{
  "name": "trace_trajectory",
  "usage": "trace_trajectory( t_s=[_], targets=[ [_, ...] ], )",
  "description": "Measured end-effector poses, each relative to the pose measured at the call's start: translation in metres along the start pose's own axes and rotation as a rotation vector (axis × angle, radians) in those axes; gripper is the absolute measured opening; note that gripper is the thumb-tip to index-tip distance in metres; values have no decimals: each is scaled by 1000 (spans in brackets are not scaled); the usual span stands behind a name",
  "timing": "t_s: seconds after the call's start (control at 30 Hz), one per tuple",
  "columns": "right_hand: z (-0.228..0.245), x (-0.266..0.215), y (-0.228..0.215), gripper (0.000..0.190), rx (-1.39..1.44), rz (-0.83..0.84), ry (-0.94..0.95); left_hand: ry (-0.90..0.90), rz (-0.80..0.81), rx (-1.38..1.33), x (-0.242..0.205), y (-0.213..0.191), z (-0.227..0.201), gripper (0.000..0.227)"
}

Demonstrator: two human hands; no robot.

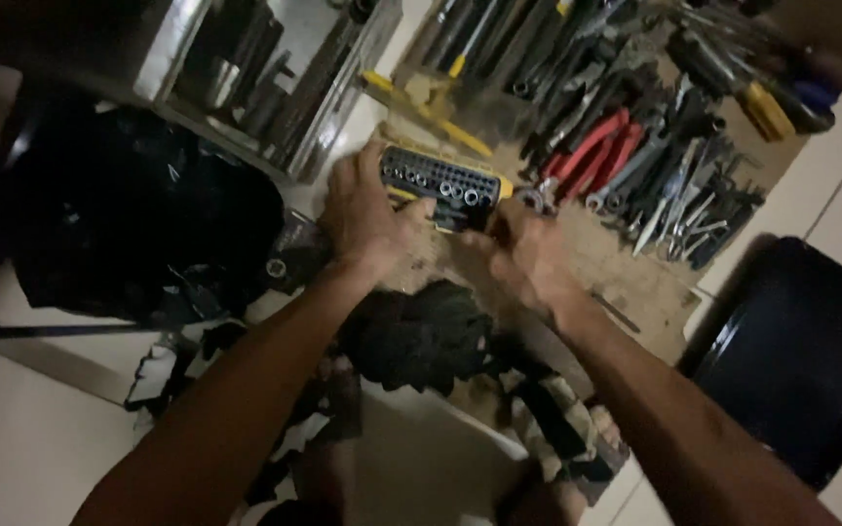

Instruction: Cleaning small metal bicycle components with a cloth and organizing a socket set on a workbench.

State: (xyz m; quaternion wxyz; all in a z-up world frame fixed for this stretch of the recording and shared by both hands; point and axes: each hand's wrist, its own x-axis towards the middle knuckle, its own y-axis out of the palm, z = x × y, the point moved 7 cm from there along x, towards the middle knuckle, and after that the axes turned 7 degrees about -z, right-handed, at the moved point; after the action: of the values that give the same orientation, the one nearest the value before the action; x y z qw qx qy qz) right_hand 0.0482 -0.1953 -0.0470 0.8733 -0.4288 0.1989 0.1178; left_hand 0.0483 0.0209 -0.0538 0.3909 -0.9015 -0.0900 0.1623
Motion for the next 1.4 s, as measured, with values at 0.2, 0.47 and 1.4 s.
trace_trajectory(
  t_s=[0.2, 0.47, 1.4],
  targets=[
    [-77, -90, 16, 33, -240, -97, -422, 698, -336, 204, -15, 5, -34, 50],
    [-25, -55, 0, 38, -475, -540, -426, 932, -357, 275, 4, 24, -30, 27],
    [-144, -209, 19, 55, -654, 18, -16, -365, 435, -892, -91, -28, -114, 33]
  ],
)
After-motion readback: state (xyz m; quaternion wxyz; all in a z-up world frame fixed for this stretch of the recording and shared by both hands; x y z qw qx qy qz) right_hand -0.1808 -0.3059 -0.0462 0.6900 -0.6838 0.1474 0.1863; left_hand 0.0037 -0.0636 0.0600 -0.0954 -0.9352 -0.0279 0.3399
